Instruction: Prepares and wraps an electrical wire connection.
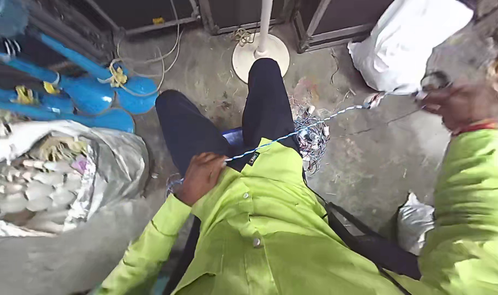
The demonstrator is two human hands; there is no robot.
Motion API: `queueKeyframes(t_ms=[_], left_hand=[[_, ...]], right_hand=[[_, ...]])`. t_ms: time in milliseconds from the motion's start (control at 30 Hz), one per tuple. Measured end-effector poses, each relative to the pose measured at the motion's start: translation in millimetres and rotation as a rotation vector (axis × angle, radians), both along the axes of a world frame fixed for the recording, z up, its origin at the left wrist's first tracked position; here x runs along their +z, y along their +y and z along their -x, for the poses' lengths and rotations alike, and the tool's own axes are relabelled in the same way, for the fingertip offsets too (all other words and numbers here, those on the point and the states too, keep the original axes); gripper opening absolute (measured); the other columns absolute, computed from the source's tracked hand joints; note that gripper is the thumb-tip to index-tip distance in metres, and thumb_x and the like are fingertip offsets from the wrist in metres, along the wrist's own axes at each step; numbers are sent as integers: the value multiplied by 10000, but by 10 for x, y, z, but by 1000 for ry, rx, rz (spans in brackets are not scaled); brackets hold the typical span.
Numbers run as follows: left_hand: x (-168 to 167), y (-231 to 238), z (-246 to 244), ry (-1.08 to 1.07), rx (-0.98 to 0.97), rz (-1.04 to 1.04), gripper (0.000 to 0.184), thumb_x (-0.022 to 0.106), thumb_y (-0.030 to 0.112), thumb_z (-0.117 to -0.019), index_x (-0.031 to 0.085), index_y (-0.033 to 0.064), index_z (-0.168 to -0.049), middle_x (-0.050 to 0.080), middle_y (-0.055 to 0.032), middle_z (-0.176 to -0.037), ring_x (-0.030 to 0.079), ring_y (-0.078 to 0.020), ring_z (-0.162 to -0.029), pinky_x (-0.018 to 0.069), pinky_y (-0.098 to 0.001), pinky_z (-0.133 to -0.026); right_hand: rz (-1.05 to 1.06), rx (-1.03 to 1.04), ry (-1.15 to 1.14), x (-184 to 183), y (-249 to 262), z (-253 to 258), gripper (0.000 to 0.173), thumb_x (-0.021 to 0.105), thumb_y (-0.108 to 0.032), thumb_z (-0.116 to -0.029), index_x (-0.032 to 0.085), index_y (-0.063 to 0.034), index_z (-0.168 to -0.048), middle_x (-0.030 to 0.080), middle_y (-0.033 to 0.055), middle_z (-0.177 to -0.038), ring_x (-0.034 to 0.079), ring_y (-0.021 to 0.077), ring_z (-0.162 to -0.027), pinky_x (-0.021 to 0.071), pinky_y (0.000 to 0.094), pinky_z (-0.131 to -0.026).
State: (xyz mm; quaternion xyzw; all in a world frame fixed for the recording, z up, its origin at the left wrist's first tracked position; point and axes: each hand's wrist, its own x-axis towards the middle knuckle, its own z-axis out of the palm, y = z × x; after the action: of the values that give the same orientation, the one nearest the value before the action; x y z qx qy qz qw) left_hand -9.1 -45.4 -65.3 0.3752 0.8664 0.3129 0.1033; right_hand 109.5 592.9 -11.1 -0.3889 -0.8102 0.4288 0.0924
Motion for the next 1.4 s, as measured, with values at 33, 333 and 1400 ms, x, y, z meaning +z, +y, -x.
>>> queueKeyframes(t_ms=[33, 333, 1400], left_hand=[[-1, 38, -6, -8, 32, -34, 315, 506, 204, -1043, 740, 69, -1205, 738, -139, -1136, 678, -327, -1114, 493, -575, -964], [35, 76, 217, -59, 273, -152, 231, 703, 249, -970, 782, 73, -1098, 768, -91, -998, 718, -207, -943, 562, -405, -876], [-240, -187, 314, -238, 134, -354, 208, 661, 157, -997, 747, 26, -1133, 731, -79, -1131, 678, -126, -1095, 543, -324, -1008]], right_hand=[[3, 3, -69, -134, -90, 3, 323, 575, -118, -998, 549, 36, -1281, 626, 107, -1166, 626, 106, -946, 554, 342, -853], [-75, -119, -415, -1172, -451, 69, 432, 718, -93, -921, 592, 75, -1299, 625, 260, -1244, 636, 280, -1055, 512, 459, -954], [124, 551, 569, 510, -2240, 1043, 193, 479, -148, -1090, 645, -49, -1088, 709, -63, -752, 699, 90, -642, 633, 298, -644]])
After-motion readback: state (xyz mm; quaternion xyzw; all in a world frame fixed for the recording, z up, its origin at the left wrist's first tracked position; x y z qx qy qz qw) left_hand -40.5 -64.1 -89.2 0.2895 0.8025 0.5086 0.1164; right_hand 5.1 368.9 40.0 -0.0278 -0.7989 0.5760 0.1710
